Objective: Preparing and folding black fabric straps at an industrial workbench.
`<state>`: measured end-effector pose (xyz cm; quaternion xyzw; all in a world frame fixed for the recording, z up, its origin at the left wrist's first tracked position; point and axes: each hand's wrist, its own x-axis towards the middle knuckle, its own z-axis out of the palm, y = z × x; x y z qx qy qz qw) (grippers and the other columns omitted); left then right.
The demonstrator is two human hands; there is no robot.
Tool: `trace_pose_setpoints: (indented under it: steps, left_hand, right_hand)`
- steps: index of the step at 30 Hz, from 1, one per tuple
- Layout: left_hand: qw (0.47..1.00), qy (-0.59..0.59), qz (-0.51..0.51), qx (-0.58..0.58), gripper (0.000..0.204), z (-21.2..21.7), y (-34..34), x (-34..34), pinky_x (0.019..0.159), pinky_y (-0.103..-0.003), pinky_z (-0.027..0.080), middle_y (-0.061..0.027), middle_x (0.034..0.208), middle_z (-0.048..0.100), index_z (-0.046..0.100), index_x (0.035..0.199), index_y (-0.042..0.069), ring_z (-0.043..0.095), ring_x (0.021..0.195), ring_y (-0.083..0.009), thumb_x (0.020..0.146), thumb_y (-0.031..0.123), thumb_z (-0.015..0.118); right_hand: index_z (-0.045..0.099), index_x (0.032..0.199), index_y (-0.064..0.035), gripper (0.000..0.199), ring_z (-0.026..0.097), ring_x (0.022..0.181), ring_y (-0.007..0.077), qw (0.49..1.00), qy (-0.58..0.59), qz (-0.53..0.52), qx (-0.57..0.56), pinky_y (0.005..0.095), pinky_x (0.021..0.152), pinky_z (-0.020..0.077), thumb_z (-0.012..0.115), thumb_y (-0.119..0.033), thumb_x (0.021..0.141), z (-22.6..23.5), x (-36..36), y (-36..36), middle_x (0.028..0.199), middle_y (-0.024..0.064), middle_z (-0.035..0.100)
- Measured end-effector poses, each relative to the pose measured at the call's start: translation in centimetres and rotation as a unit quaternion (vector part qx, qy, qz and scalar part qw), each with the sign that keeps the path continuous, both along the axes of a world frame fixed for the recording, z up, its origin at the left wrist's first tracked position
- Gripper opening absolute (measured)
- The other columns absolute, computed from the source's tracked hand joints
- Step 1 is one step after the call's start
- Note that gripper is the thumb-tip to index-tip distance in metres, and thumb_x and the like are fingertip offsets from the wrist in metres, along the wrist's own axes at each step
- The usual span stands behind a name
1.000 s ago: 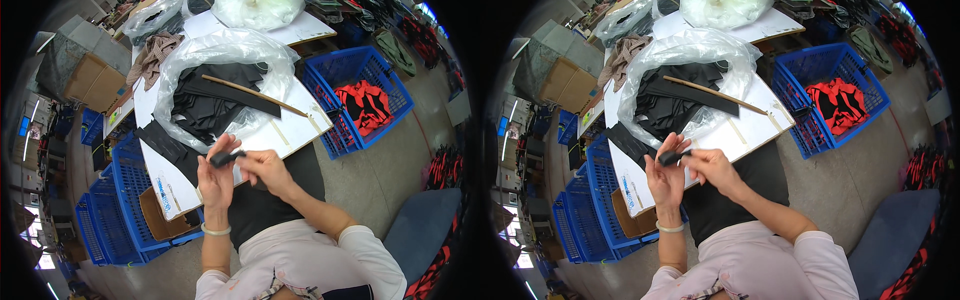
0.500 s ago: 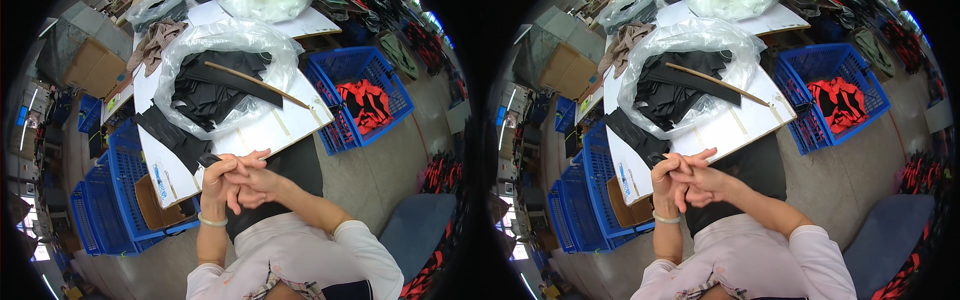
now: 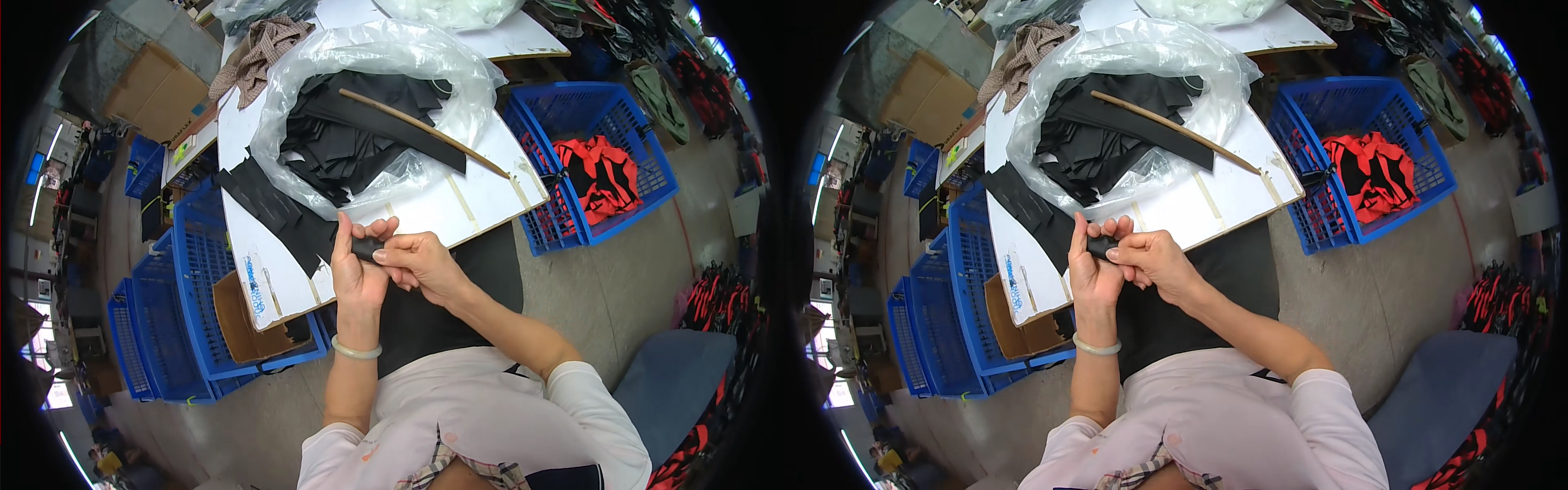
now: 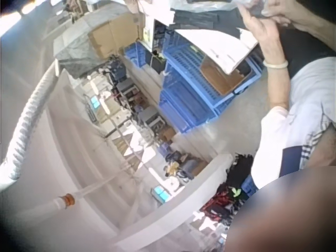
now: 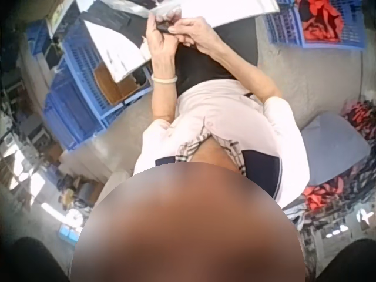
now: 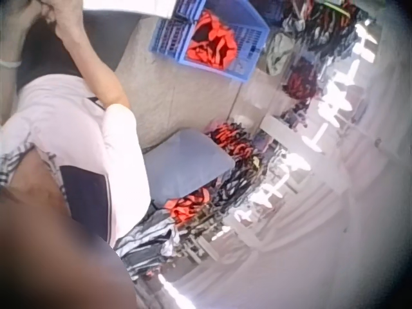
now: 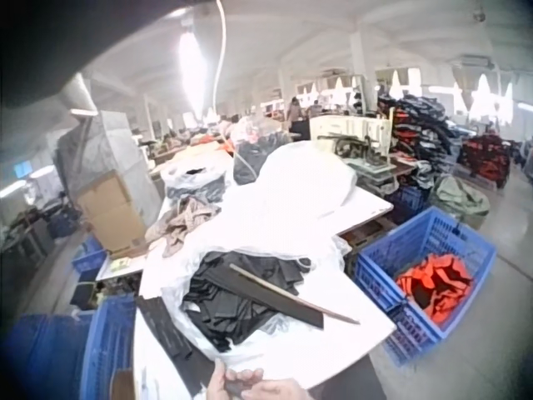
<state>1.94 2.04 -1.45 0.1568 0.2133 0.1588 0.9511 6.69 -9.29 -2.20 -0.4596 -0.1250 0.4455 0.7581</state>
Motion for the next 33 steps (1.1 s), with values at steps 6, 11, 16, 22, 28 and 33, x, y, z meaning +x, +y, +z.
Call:
trace_pose_setpoints:
  steps: [6, 11, 16, 22, 28, 33]
  left_hand:
    - [0.998, 0.014, 0.017, -0.06, 0.033, 0.1, 0.7, -0.4, 0.083, -0.042, 0.049, -0.0148, 0.069, 0.06, 0.049, 0.068, 0.009, 0.062, 0.085, -0.0334, 0.091, 0.032, 0.055]
    - [0.992, 0.067, 0.057, 0.095, 0.029, -0.4, -0.4, 0.3, 0.08, -0.042, 0.05, -0.0151, 0.057, 0.056, 0.049, 0.07, 0.007, 0.064, 0.071, -0.037, 0.091, 0.026, 0.055]
    - [0.987, 0.13, 0.014, 0.097, 0.025, -1.6, 0.3, 0.7, 0.082, -0.043, 0.05, -0.0112, 0.054, 0.053, 0.049, 0.069, 0.007, 0.064, 0.075, -0.0377, 0.088, 0.022, 0.058]
    - [0.993, 0.111, -0.031, -0.017, 0.029, -2.7, 2.0, 0.2, 0.087, -0.043, 0.046, -0.0114, 0.058, 0.053, 0.049, 0.066, 0.009, 0.061, 0.088, -0.0372, 0.087, 0.026, 0.059]
    - [0.999, 0.032, 0.015, -0.023, 0.031, -0.6, 2.6, -0.4, 0.095, -0.043, 0.041, -0.0139, 0.062, 0.057, 0.051, 0.065, 0.008, 0.059, 0.094, -0.0398, 0.089, 0.026, 0.055]
    - [0.997, 0.064, -0.033, -0.018, 0.028, -2.9, 1.0, 0.1, 0.097, -0.046, 0.04, -0.0137, 0.06, 0.057, 0.048, 0.063, 0.008, 0.058, 0.1, -0.0435, 0.086, 0.019, 0.057]
  right_hand:
    - [0.061, 0.072, -0.0053, 0.009, 0.054, 0.046, 0.0174, 0.739, -0.629, -0.199, -0.133, 0.0296, 0.041, 0.0395, 0.063, -0.011, 0.08, -0.5, -1.2, 0.0, 0.056, 0.004, 0.053]
    - [0.058, 0.086, -0.0082, 0.009, 0.057, 0.048, 0.0219, 0.684, -0.694, -0.182, -0.131, 0.0318, 0.041, 0.0417, 0.061, -0.011, 0.078, -1.2, -0.6, 0.2, 0.058, 0.0056, 0.052]
    - [0.051, 0.105, -0.0103, 0.03, 0.06, 0.049, 0.0278, 0.645, -0.716, 0.067, -0.26, 0.0381, 0.04, 0.043, 0.058, -0.009, 0.076, -0.3, -0.3, -1.1, 0.064, 0.0089, 0.057]
    - [0.056, 0.095, -0.01, 0.02, 0.063, 0.054, 0.0249, 0.621, -0.75, 0.011, -0.226, 0.0362, 0.042, 0.0444, 0.057, -0.014, 0.076, -1.5, 0.0, 2.1, 0.062, 0.0093, 0.06]
    - [0.051, 0.105, -0.0098, 0.028, 0.063, 0.057, 0.0307, 0.863, -0.467, 0.149, -0.119, 0.0425, 0.047, 0.0461, 0.055, -0.009, 0.078, 0.0, -0.4, 1.6, 0.065, 0.0139, 0.062]
    - [0.049, 0.089, -0.0047, 0.016, 0.06, 0.048, 0.0308, 0.655, -0.716, 0.077, -0.23, 0.0411, 0.042, 0.0449, 0.056, -0.009, 0.075, -1.1, -0.1, 1.3, 0.057, 0.0145, 0.059]
